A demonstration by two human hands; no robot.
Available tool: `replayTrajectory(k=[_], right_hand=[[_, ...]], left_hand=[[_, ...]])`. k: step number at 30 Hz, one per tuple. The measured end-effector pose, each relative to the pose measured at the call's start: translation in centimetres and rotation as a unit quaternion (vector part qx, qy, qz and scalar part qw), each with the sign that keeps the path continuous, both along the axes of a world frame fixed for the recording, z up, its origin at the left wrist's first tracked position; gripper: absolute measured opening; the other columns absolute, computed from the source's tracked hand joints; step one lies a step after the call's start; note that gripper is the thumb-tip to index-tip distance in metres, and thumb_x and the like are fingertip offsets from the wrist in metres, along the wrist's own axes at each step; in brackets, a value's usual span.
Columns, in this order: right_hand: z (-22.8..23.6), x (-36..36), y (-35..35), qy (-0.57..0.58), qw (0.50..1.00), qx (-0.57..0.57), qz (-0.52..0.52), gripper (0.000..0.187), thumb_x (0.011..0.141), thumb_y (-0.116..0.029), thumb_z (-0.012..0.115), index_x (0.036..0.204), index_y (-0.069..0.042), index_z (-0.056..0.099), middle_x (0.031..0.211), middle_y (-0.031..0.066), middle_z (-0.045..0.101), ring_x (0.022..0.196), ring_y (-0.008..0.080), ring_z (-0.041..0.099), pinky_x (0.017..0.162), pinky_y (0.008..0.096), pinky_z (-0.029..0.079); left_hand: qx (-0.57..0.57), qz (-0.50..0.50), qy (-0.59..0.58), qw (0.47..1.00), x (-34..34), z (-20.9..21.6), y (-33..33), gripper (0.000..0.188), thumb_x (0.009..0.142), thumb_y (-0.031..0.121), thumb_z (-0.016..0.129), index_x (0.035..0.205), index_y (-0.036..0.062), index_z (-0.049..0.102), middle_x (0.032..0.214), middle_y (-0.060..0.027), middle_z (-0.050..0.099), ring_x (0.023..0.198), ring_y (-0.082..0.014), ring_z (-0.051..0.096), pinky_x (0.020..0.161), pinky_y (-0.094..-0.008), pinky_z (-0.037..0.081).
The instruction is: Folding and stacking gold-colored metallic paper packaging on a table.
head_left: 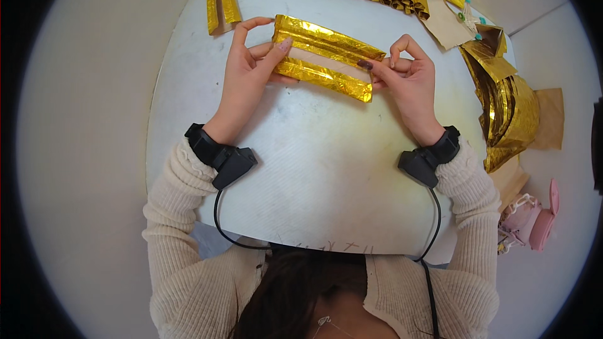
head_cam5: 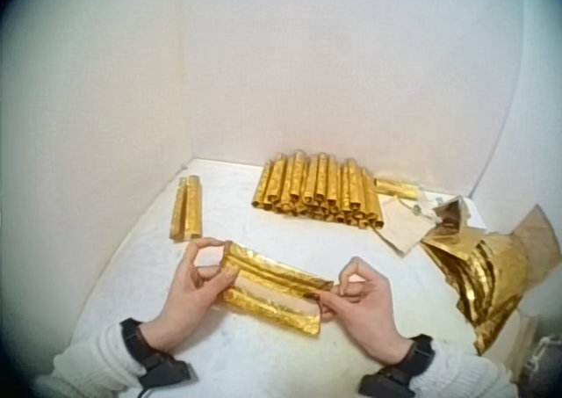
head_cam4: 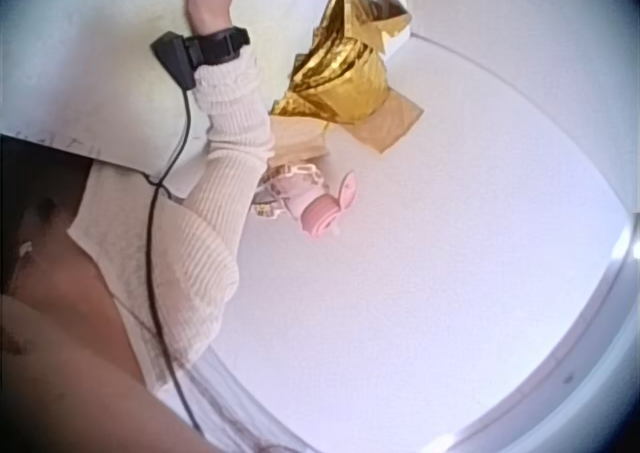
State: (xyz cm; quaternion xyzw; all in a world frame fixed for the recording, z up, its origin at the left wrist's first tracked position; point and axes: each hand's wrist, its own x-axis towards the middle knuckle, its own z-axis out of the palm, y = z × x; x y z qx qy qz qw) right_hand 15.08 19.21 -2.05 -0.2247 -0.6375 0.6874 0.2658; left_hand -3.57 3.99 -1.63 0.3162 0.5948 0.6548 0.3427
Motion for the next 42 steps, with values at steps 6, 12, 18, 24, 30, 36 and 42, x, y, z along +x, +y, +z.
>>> replayTrajectory(k=[6, 12, 18, 24, 30, 36, 42], right_hand=[[0.2, 0.0, -0.2, 0.010, 0.999, 0.017, -0.041, 0.016, 0.085, 0.001, 0.065, 0.084, -0.004, 0.050, 0.075, 0.0093, 0.068, 0.065, 0.0072, 0.063, 0.057, 0.0176, 0.051], [0.2, 0.0, -0.2, 0.021, 0.997, 0.031, -0.073, 0.012, 0.084, 0.000, 0.067, 0.092, -0.001, 0.058, 0.077, 0.0075, 0.069, 0.066, 0.0061, 0.062, 0.058, 0.0171, 0.050], [-0.1, 0.0, 0.0, 0.008, 0.995, 0.074, -0.069, 0.020, 0.087, -0.004, 0.066, 0.107, 0.001, 0.065, 0.088, 0.0077, 0.070, 0.074, 0.0056, 0.062, 0.062, 0.0175, 0.050], [0.7, -0.4, -0.5, -0.004, 0.999, 0.011, -0.053, 0.023, 0.090, -0.008, 0.062, 0.110, 0.002, 0.063, 0.091, 0.0080, 0.070, 0.078, 0.0064, 0.063, 0.070, 0.0197, 0.053], [-0.6, 0.1, 0.5, -0.025, 0.999, -0.007, -0.037, 0.025, 0.088, -0.002, 0.060, 0.112, 0.002, 0.063, 0.093, 0.0102, 0.070, 0.079, 0.0081, 0.063, 0.072, 0.0215, 0.054], [-0.1, 0.2, 0.8, -0.001, 1.000, -0.011, 0.001, 0.026, 0.086, 0.002, 0.057, 0.110, 0.002, 0.066, 0.095, 0.0105, 0.069, 0.080, 0.0106, 0.064, 0.075, 0.0232, 0.054], [0.3, 0.0, 1.0, 0.034, 0.997, -0.048, 0.044, 0.024, 0.088, -0.001, 0.054, 0.107, 0.001, 0.068, 0.095, 0.0085, 0.069, 0.079, 0.0094, 0.061, 0.074, 0.0232, 0.054]], left_hand=[[0.019, -0.006, -0.013, 1.000, 0.2, -0.5, -0.3, 0.026, 0.095, 0.014, 0.055, 0.113, 0.0057, 0.038, 0.097, -0.0142, 0.067, 0.085, -0.0176, 0.067, 0.065, -0.0283, 0.059], [0.020, -0.006, -0.041, 0.999, 0.0, 0.3, -0.5, 0.017, 0.095, 0.013, 0.055, 0.109, 0.0028, 0.054, 0.098, -0.0079, 0.067, 0.085, -0.0132, 0.067, 0.069, -0.0268, 0.058], [0.048, -0.015, -0.046, 0.998, -0.5, -0.3, -0.3, 0.024, 0.094, 0.013, 0.056, 0.114, 0.0001, 0.056, 0.099, -0.0109, 0.068, 0.087, -0.0113, 0.065, 0.077, -0.0239, 0.054], [0.035, 0.002, -0.012, 0.999, -1.1, -0.5, -0.2, 0.031, 0.093, 0.013, 0.059, 0.120, -0.0002, 0.055, 0.095, -0.0082, 0.070, 0.084, -0.0088, 0.064, 0.076, -0.0203, 0.051], [-0.010, -0.010, -0.076, 0.997, -1.9, -0.7, -0.1, 0.034, 0.092, 0.013, 0.061, 0.122, -0.0002, 0.056, 0.089, -0.0052, 0.069, 0.075, -0.0059, 0.062, 0.064, -0.0178, 0.048], [-0.002, -0.037, -0.053, 0.998, -2.4, -1.0, -0.4, 0.030, 0.091, 0.010, 0.060, 0.120, 0.0005, 0.059, 0.095, -0.0087, 0.069, 0.081, -0.0103, 0.066, 0.072, -0.0212, 0.053], [0.017, -0.061, -0.037, 0.997, -2.5, -0.5, -0.4, 0.029, 0.090, 0.009, 0.058, 0.118, 0.0003, 0.062, 0.102, -0.0111, 0.069, 0.086, -0.0125, 0.067, 0.076, -0.0221, 0.054]])
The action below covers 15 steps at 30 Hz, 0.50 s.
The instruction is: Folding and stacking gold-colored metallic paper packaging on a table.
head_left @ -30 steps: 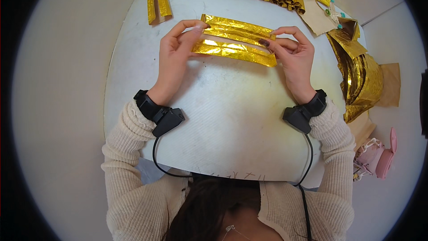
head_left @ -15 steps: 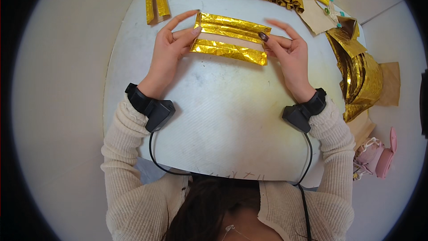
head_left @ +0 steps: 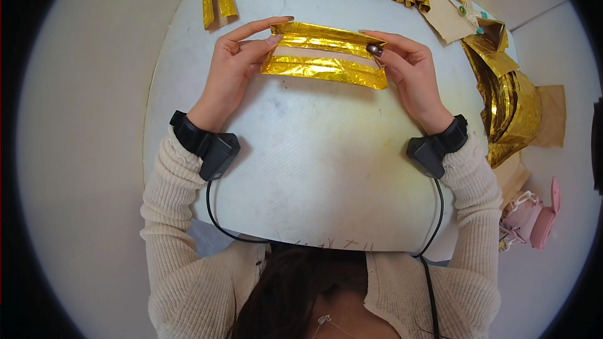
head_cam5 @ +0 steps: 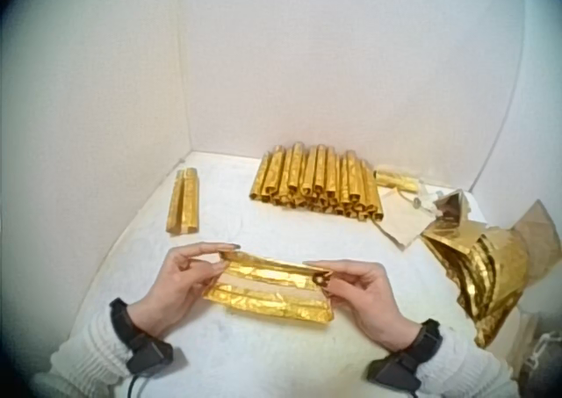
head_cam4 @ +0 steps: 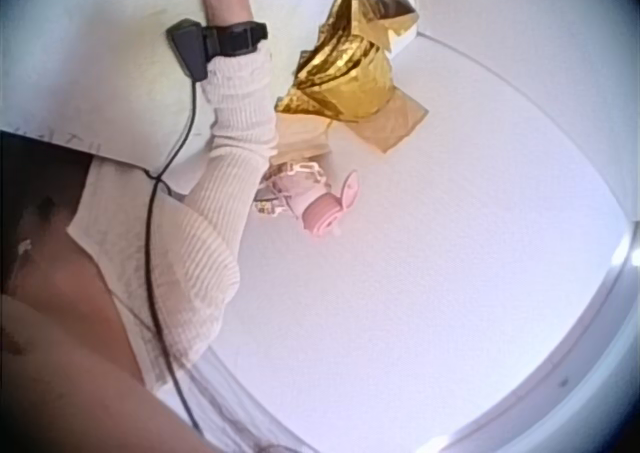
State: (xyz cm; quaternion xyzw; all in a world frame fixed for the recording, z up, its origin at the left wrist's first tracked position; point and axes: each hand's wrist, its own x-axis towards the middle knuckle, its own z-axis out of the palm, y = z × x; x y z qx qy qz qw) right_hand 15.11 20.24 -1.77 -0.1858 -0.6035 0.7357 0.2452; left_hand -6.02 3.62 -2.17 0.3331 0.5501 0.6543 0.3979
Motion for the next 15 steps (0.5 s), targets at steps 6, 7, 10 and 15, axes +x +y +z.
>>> replayTrajectory(k=[6, 7, 10, 15], right_hand=[[-0.2, 0.3, 0.6, -0.032, 0.999, 0.005, 0.035, 0.024, 0.086, -0.001, 0.053, 0.104, 0.002, 0.069, 0.095, 0.0085, 0.068, 0.078, 0.0095, 0.060, 0.074, 0.0237, 0.053], [-0.5, 0.4, 0.8, -0.018, 0.999, -0.003, 0.035, 0.023, 0.085, -0.001, 0.053, 0.101, 0.002, 0.069, 0.096, 0.0085, 0.068, 0.079, 0.0099, 0.060, 0.075, 0.0241, 0.052], [-0.6, 0.5, 0.8, -0.006, 0.999, -0.011, 0.036, 0.021, 0.085, -0.001, 0.053, 0.097, 0.003, 0.069, 0.095, 0.0084, 0.068, 0.081, 0.0105, 0.061, 0.077, 0.0245, 0.051], [-0.5, 0.2, 0.6, -0.002, 0.999, 0.010, 0.041, 0.021, 0.085, -0.002, 0.053, 0.097, 0.003, 0.069, 0.094, 0.0073, 0.068, 0.082, 0.0105, 0.061, 0.078, 0.0238, 0.050]], left_hand=[[0.011, -0.022, -0.033, 0.999, -0.3, -0.3, -0.4, 0.027, 0.088, 0.003, 0.056, 0.113, -0.0017, 0.064, 0.104, -0.0118, 0.068, 0.090, -0.0133, 0.066, 0.078, -0.0226, 0.053], [0.009, -0.034, -0.029, 0.999, -0.4, -0.4, -0.5, 0.027, 0.087, 0.002, 0.055, 0.112, -0.0021, 0.065, 0.103, -0.0119, 0.068, 0.089, -0.0130, 0.065, 0.078, -0.0222, 0.052], [0.003, -0.023, -0.049, 0.999, -0.5, -0.8, -0.6, 0.024, 0.087, 0.001, 0.054, 0.107, -0.0030, 0.066, 0.097, -0.0099, 0.068, 0.082, -0.0105, 0.064, 0.073, -0.0202, 0.051], [0.002, 0.004, 0.000, 1.000, -0.5, -1.4, -0.5, 0.017, 0.089, 0.002, 0.053, 0.098, -0.0002, 0.067, 0.086, -0.0039, 0.066, 0.072, -0.0058, 0.060, 0.065, -0.0179, 0.049]])
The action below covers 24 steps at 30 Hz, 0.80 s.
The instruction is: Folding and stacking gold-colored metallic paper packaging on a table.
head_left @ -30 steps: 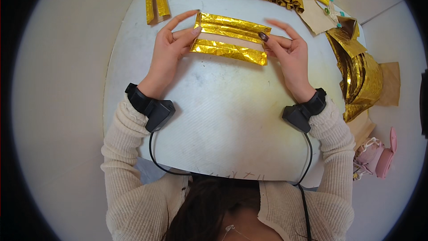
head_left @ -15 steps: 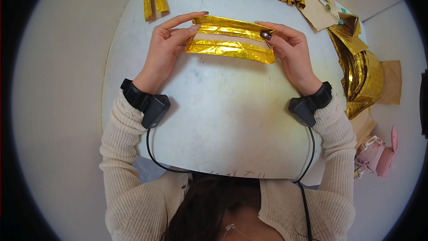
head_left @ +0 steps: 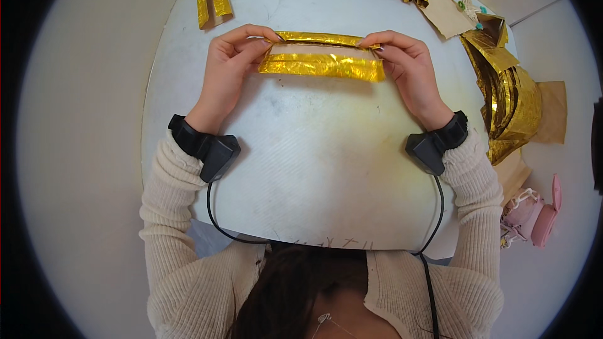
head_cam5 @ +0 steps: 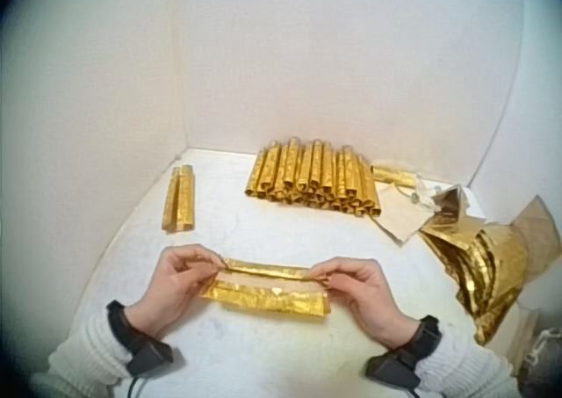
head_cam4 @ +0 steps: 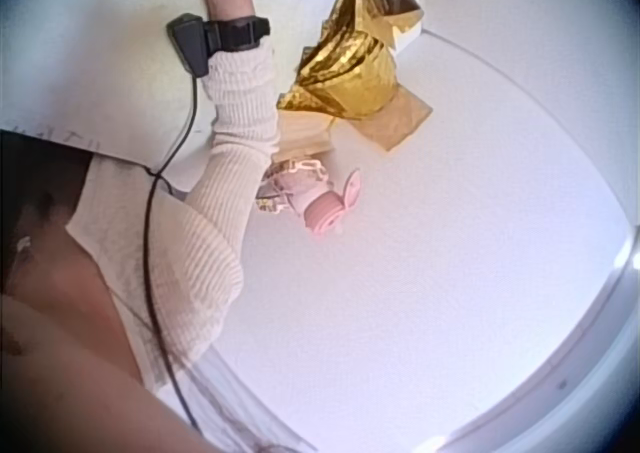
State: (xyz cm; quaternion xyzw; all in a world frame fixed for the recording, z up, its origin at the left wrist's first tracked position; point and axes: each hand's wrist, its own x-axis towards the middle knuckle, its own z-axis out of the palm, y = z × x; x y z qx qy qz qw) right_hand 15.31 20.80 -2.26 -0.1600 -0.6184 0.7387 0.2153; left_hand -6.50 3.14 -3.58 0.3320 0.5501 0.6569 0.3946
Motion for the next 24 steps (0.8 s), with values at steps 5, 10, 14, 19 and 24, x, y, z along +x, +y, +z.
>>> replayTrajectory(k=[5, 10, 14, 19, 24], right_hand=[[0.6, 0.0, -0.2, -0.036, 0.999, 0.016, 0.014, 0.024, 0.087, -0.004, 0.053, 0.106, 0.003, 0.067, 0.095, 0.0066, 0.068, 0.082, 0.0089, 0.060, 0.079, 0.0230, 0.050], [0.6, -0.4, -0.6, -0.049, 0.998, 0.040, -0.003, 0.026, 0.087, -0.003, 0.057, 0.111, 0.002, 0.066, 0.093, 0.0084, 0.069, 0.081, 0.0076, 0.061, 0.077, 0.0219, 0.050], [0.8, -0.5, -0.9, -0.044, 0.999, 0.029, -0.014, 0.032, 0.087, -0.003, 0.061, 0.119, 0.000, 0.062, 0.085, 0.0071, 0.069, 0.077, 0.0056, 0.061, 0.072, 0.0188, 0.049], [0.8, -0.6, -1.2, -0.055, 0.996, 0.043, -0.048, 0.034, 0.086, -0.001, 0.063, 0.119, -0.001, 0.058, 0.079, 0.0047, 0.068, 0.070, 0.0030, 0.059, 0.064, 0.0162, 0.047], [0.4, -0.6, -1.1, -0.065, 0.995, 0.034, -0.075, 0.027, 0.085, 0.001, 0.064, 0.111, -0.002, 0.057, 0.080, 0.0062, 0.069, 0.066, 0.0021, 0.058, 0.059, 0.0164, 0.046]], left_hand=[[0.000, 0.016, 0.032, 0.999, 0.1, 0.1, 0.1, 0.016, 0.090, 0.003, 0.053, 0.099, 0.0028, 0.067, 0.086, -0.0016, 0.067, 0.071, -0.0045, 0.061, 0.062, -0.0172, 0.050], [-0.041, 0.017, 0.022, 0.999, 0.9, 1.3, 0.2, 0.013, 0.093, 0.005, 0.053, 0.100, 0.0025, 0.064, 0.095, -0.0044, 0.065, 0.079, -0.0092, 0.063, 0.064, -0.0203, 0.055], [-0.047, 0.019, 0.061, 0.997, 1.0, 1.1, 0.1, 0.014, 0.094, 0.006, 0.052, 0.101, 0.0019, 0.064, 0.095, -0.0056, 0.065, 0.076, -0.0099, 0.064, 0.058, -0.0203, 0.056], [-0.058, 0.031, 0.058, 0.996, 1.9, 1.8, 0.3, 0.014, 0.094, 0.006, 0.052, 0.102, 0.0007, 0.063, 0.092, -0.0063, 0.065, 0.073, -0.0109, 0.065, 0.057, -0.0207, 0.056], [-0.055, 0.013, 0.064, 0.996, 1.8, 1.7, 0.3, 0.014, 0.094, 0.006, 0.051, 0.102, 0.0001, 0.062, 0.091, -0.0067, 0.065, 0.069, -0.0113, 0.065, 0.057, -0.0206, 0.056]])
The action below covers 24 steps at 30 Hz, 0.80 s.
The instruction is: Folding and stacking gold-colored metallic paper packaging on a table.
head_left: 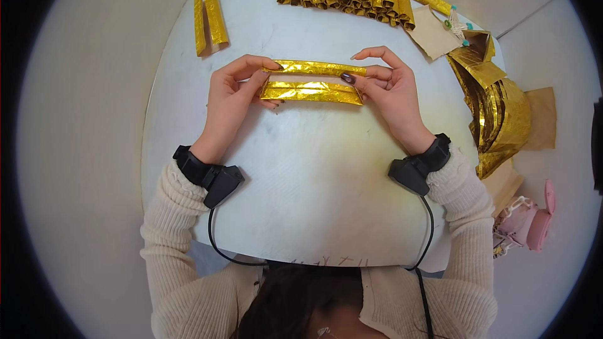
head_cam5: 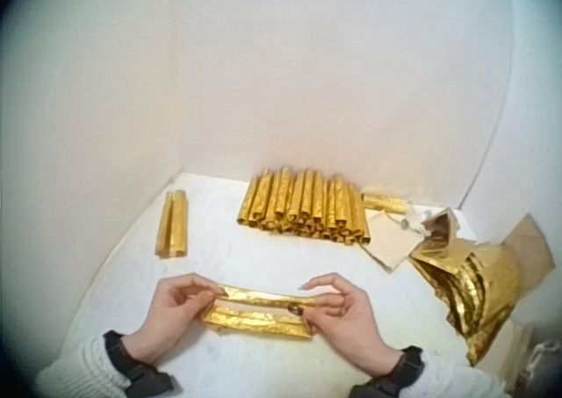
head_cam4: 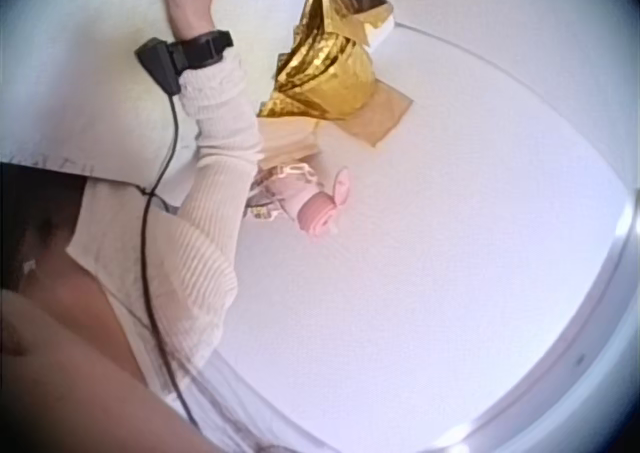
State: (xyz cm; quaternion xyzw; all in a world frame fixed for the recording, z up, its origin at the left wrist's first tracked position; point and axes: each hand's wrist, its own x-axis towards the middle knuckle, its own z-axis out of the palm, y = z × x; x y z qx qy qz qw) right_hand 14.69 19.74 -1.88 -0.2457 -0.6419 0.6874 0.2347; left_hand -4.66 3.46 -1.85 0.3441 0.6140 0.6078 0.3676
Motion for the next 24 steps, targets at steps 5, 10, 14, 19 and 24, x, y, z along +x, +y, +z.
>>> replayTrajectory(k=[5, 10, 14, 19, 24], right_hand=[[0.16, 0.08, -0.03, 0.005, 1.000, 0.002, 0.003, 0.023, 0.085, 0.002, 0.063, 0.108, 0.000, 0.058, 0.085, 0.0083, 0.070, 0.066, 0.0034, 0.059, 0.058, 0.0167, 0.047], [-0.35, 0.03, -0.12, 0.001, 1.000, -0.003, 0.009, 0.018, 0.086, 0.002, 0.062, 0.103, 0.002, 0.060, 0.085, 0.0076, 0.069, 0.070, 0.0044, 0.061, 0.060, 0.0170, 0.048], [-0.31, 0.01, 0.12, 0.006, 1.000, 0.001, 0.011, 0.016, 0.086, 0.002, 0.062, 0.101, 0.002, 0.061, 0.086, 0.0072, 0.069, 0.070, 0.0041, 0.061, 0.062, 0.0171, 0.049], [-0.37, -0.04, 0.22, 0.014, 1.000, -0.004, 0.016, 0.015, 0.086, 0.000, 0.063, 0.100, 0.003, 0.061, 0.084, 0.0058, 0.068, 0.070, 0.0035, 0.060, 0.062, 0.0169, 0.048], [-0.26, 0.18, -0.12, 0.009, 1.000, -0.003, 0.013, 0.014, 0.085, 0.000, 0.064, 0.099, 0.002, 0.061, 0.087, 0.0068, 0.068, 0.072, 0.0037, 0.061, 0.064, 0.0167, 0.049]], left_hand=[[0.016, 0.004, -0.016, 1.000, -0.05, 0.00, -0.02, 0.014, 0.094, 0.005, 0.051, 0.102, -0.0002, 0.061, 0.091, -0.0077, 0.066, 0.068, -0.0115, 0.065, 0.057, -0.0206, 0.056], [0.012, 0.003, -0.006, 1.000, -0.35, -0.36, -0.16, 0.014, 0.094, 0.004, 0.050, 0.101, -0.0003, 0.061, 0.090, -0.0083, 0.066, 0.067, -0.0124, 0.065, 0.057, -0.0210, 0.056], [0.017, -0.008, -0.027, 0.999, -0.49, -0.40, 0.01, 0.013, 0.094, 0.004, 0.051, 0.100, 0.0001, 0.062, 0.089, -0.0080, 0.066, 0.067, -0.0124, 0.065, 0.056, -0.0215, 0.055], [0.029, -0.010, -0.019, 0.999, -0.52, -0.35, 0.06, 0.013, 0.094, 0.005, 0.051, 0.100, 0.0002, 0.062, 0.089, -0.0083, 0.067, 0.067, -0.0125, 0.065, 0.056, -0.0219, 0.056], [0.026, -0.003, -0.027, 0.999, -0.26, -0.38, -0.06, 0.013, 0.094, 0.004, 0.050, 0.100, -0.0003, 0.061, 0.089, -0.0089, 0.067, 0.068, -0.0130, 0.066, 0.056, -0.0222, 0.056]])
